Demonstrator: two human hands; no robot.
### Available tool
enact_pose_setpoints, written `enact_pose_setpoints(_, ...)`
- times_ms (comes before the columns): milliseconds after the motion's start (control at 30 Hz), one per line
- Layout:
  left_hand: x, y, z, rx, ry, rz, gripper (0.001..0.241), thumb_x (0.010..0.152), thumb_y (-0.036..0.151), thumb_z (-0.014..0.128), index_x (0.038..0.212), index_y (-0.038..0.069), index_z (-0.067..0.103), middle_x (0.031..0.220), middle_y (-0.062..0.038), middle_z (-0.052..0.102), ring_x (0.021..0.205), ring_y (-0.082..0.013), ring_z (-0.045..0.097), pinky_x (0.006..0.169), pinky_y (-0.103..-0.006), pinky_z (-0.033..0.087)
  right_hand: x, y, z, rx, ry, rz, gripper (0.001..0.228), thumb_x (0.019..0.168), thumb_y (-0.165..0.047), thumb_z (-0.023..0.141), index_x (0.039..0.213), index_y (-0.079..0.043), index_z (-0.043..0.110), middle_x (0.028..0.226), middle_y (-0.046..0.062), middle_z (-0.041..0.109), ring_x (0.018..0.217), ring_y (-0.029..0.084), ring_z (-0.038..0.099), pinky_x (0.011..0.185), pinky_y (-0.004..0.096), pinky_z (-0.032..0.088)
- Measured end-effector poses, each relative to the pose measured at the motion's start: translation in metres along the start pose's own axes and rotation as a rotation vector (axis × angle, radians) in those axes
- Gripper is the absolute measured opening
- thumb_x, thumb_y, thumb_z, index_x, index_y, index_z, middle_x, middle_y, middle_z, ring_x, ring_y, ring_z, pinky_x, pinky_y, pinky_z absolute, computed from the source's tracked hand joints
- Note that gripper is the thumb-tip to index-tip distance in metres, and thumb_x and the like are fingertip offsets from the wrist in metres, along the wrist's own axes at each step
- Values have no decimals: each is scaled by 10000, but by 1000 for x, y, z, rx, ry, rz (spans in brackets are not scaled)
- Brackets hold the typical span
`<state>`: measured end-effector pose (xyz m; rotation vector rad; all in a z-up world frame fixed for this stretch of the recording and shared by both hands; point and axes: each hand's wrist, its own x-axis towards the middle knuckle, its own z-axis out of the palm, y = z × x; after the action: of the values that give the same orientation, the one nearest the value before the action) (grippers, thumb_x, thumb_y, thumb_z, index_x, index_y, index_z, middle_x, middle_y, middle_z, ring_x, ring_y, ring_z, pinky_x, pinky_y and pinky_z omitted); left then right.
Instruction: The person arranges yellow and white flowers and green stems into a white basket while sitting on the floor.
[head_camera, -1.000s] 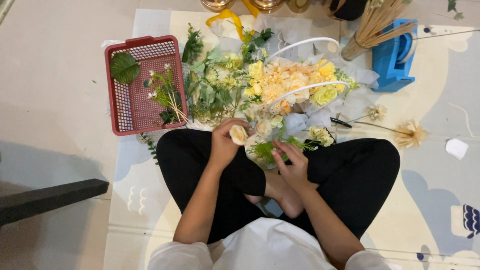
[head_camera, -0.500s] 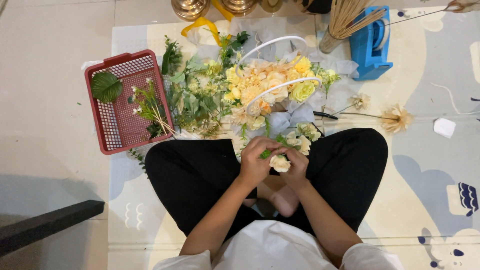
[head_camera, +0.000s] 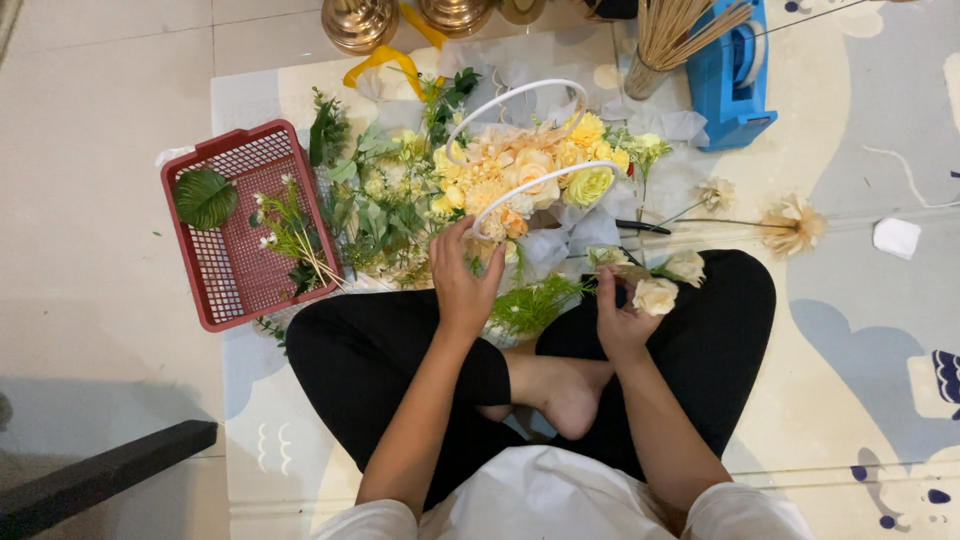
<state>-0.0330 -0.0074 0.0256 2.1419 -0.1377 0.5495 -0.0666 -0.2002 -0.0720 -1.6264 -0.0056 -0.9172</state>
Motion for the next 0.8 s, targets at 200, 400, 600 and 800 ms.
enact_pose_setpoints(200,11,-33,13,106,-98,32,263,774,88,690,1028,102,625,959,-44,574,970,-265,517,816,-396,391,22,-34,8,-123,-523,-149,112,739,-46,729,783,14,645,847,122,658,771,345,641,694,425,507)
enact_pose_setpoints(400,25,-43,10,-15,-99,0,205,765,116,683,948,99,591,859,-56,597,859,-278,573,767,-395,439,21,-31,18,-480,-935,-149,82,712,65,695,723,-11,667,705,93,622,719,230,627,662,286,530)
enact_pose_setpoints(600,21,-52,16,-99,-44,31,185,808,80,641,990,87,606,882,-37,567,853,-245,551,779,-377,425,28,-48,36,-395,-731,-102,101,752,17,684,848,-16,686,772,99,607,742,259,612,665,346,515)
enact_pose_setpoints(800,22,-49,11,-103,-5,105,182,760,66,694,928,86,627,870,-28,567,851,-229,550,778,-365,431,64,-50,76,-444,-696,-97,58,841,-46,644,879,-25,682,813,106,630,791,280,623,686,340,514)
